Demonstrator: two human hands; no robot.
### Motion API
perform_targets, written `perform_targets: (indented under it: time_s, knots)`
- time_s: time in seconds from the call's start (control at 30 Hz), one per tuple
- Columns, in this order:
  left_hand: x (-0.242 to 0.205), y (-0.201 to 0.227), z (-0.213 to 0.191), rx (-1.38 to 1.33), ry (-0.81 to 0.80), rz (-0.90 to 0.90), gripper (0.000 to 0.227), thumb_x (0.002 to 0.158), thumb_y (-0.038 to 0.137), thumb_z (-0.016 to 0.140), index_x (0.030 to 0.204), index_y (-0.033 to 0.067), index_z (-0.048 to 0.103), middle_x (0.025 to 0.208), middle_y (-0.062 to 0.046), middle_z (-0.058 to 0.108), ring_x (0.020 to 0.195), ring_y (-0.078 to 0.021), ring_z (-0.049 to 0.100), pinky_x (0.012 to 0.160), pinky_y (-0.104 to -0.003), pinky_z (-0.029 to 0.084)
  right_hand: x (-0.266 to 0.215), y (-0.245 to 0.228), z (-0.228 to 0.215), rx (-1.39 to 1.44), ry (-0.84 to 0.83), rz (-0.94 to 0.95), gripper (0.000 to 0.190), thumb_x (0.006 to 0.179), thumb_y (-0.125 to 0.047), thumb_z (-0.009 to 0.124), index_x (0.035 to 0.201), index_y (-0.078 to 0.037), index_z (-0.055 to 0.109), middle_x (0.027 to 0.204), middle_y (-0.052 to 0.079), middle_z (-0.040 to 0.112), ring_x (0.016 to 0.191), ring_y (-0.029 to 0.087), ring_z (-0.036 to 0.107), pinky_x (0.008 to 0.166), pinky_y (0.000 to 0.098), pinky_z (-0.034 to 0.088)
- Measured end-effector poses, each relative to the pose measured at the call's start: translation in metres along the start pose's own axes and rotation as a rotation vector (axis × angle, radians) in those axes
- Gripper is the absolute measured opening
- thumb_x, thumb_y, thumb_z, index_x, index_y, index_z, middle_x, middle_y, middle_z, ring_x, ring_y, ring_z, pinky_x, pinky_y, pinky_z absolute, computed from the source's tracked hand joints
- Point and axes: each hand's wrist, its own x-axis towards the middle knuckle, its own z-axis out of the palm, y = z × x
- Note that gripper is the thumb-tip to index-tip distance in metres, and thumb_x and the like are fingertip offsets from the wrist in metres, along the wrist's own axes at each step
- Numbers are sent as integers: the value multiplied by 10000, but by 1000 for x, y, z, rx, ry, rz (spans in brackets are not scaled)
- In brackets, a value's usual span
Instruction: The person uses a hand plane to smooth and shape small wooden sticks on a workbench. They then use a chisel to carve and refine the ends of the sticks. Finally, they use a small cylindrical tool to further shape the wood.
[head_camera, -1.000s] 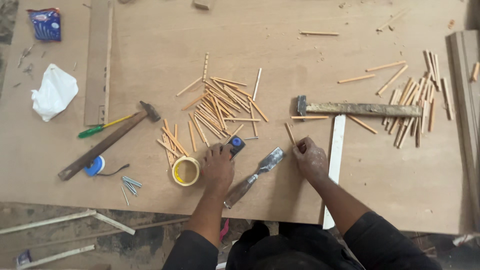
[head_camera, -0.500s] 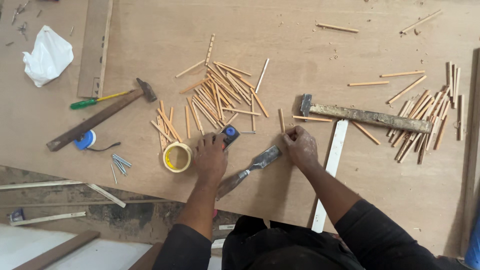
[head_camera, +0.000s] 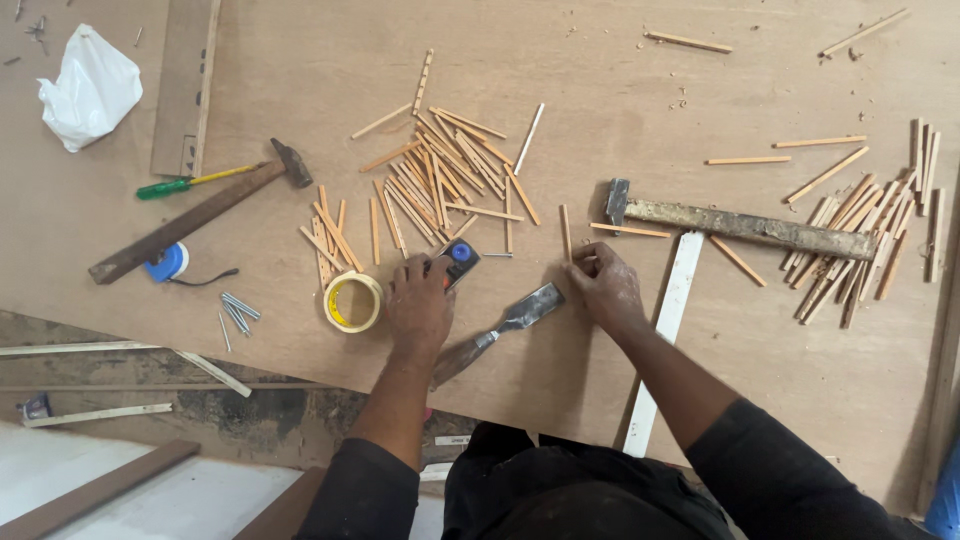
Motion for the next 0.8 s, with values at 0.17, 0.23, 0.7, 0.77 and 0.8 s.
perform_targets:
  time_s: [0.17,0.23,0.7,0.77,0.8]
  knots:
    - [-1,-12,2,-23,-13,9,516,822,292,813,1297,261,612,1340,-57,543,1257,-306,508,1031,-484,445,-18,0,-14,-54,-82,-136,502,833,-216,782,1287,-75,621,938,169,740,858,304,731,786,424,577]
    - [2,-8,6,-24,13,14,531,790,291,826,1277,260,617,1331,-57,543,1245,-302,511,1015,-482,445,-21,2,-12,-97,-39,-157,495,830,-241,797,1269,-74,643,947,181,731,867,326,722,799,438,569]
    - [-4,-9,7,-184,64,-17,498,787,210,817,1256,257,655,1284,-70,571,1259,-316,512,1052,-501,412,10,25,23,-192,140,-111,294,949,-316,746,1082,-56,710,901,129,751,836,306,717,776,449,550]
    - [-3,-10,6,-209,78,-8,495,779,195,821,1244,250,660,1282,-80,566,1263,-328,502,1055,-506,403,12,26,23,-207,138,-99,297,962,-323,747,1071,-49,708,892,128,751,830,311,717,774,453,546]
    - [-4,-10,5,-204,73,-15,492,784,195,818,1246,249,657,1283,-80,563,1263,-327,501,1050,-509,404,11,26,23,-201,135,-109,296,973,-325,741,1065,-46,706,893,127,750,829,312,719,774,453,547]
